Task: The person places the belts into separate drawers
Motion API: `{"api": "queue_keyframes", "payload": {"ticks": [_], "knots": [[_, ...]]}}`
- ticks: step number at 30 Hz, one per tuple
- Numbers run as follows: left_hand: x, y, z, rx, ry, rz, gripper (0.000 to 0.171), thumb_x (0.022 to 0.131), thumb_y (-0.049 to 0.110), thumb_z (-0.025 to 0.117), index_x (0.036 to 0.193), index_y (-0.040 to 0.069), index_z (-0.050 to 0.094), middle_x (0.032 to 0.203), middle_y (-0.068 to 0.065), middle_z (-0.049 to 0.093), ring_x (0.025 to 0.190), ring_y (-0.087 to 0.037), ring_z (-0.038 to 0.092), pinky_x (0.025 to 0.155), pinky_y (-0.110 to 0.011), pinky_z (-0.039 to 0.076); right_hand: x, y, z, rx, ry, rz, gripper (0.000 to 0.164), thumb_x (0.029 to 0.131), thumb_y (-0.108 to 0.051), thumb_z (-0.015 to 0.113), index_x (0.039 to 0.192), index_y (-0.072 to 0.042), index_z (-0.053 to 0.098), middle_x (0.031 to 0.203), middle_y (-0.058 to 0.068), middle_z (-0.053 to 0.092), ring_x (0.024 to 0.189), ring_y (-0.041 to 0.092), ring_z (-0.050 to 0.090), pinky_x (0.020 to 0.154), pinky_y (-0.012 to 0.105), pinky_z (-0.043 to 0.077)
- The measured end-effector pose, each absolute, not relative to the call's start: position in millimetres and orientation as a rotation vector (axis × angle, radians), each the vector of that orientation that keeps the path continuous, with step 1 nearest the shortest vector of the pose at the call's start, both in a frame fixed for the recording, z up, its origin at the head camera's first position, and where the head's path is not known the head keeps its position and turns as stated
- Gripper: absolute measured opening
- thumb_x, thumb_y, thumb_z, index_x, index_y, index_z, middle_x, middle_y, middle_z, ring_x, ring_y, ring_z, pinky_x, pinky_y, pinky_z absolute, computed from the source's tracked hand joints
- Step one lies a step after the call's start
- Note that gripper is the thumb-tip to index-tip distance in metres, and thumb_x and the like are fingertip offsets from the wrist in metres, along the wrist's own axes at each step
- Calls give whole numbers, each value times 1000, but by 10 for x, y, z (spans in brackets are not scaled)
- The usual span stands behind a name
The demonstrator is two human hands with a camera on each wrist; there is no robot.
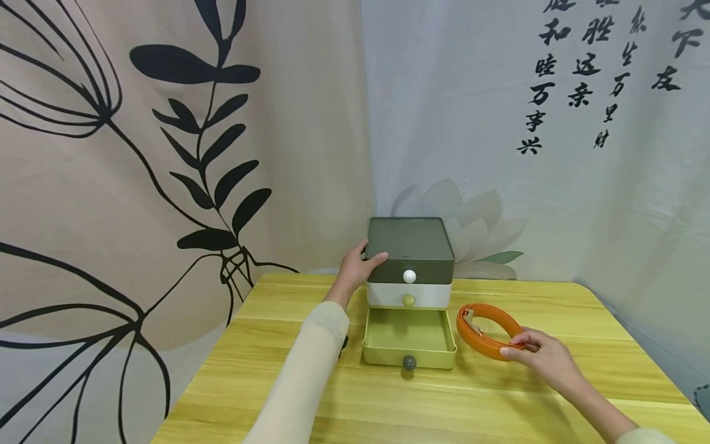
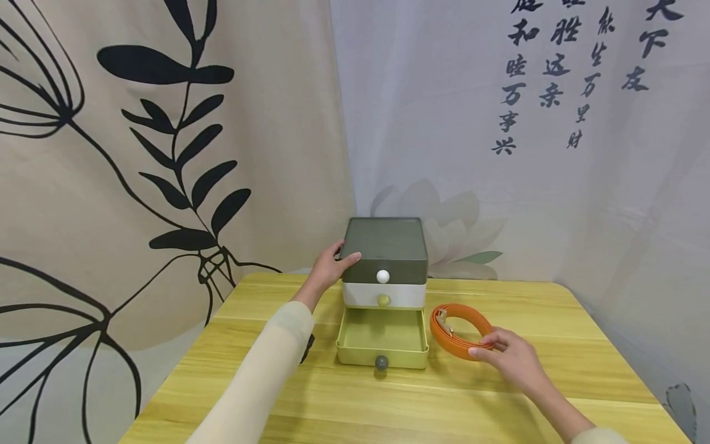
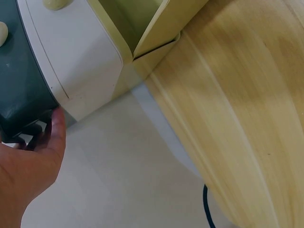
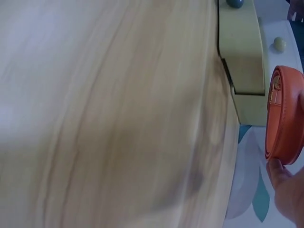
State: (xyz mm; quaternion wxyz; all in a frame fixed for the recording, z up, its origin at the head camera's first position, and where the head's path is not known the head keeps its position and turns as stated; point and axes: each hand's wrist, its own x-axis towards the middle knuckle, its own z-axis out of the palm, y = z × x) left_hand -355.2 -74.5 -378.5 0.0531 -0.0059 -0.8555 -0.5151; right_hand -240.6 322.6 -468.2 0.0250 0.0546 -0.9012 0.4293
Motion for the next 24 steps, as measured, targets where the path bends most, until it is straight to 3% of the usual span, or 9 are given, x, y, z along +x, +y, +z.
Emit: {"api": "queue_keyframes", "payload": {"ticks": [13, 21, 24], "knots": [[-3553, -752, -3785, -24, -2604, -1565, 86, 90, 55, 66, 157, 17, 29, 159, -9, 31, 144, -31, 30, 112, -48, 34, -2407, 2979, -4545, 270, -2771, 1423, 36, 82, -40, 81, 97, -9, 72, 140, 26, 52, 124, 40, 55, 77, 23, 53], [-3553, -751, -3770, -39, -2603, -1543, 86, 90, 55, 67, 157, 14, 30, 158, -10, 33, 144, -31, 31, 112, -48, 33, -2448, 2824, -4548, 321, -2743, 1499, 34, 80, -36, 83, 94, -8, 71, 138, 27, 52, 122, 40, 55, 74, 25, 54], [-3547, -755, -3765, -42, -2610, -1530, 86, 90, 54, 67, 157, 14, 31, 158, -10, 33, 144, -31, 31, 112, -49, 33, -2463, 2762, -4557, 324, -2739, 1543, 32, 79, -34, 85, 94, -8, 71, 132, 23, 58, 114, 33, 61, 73, 25, 54]]}}
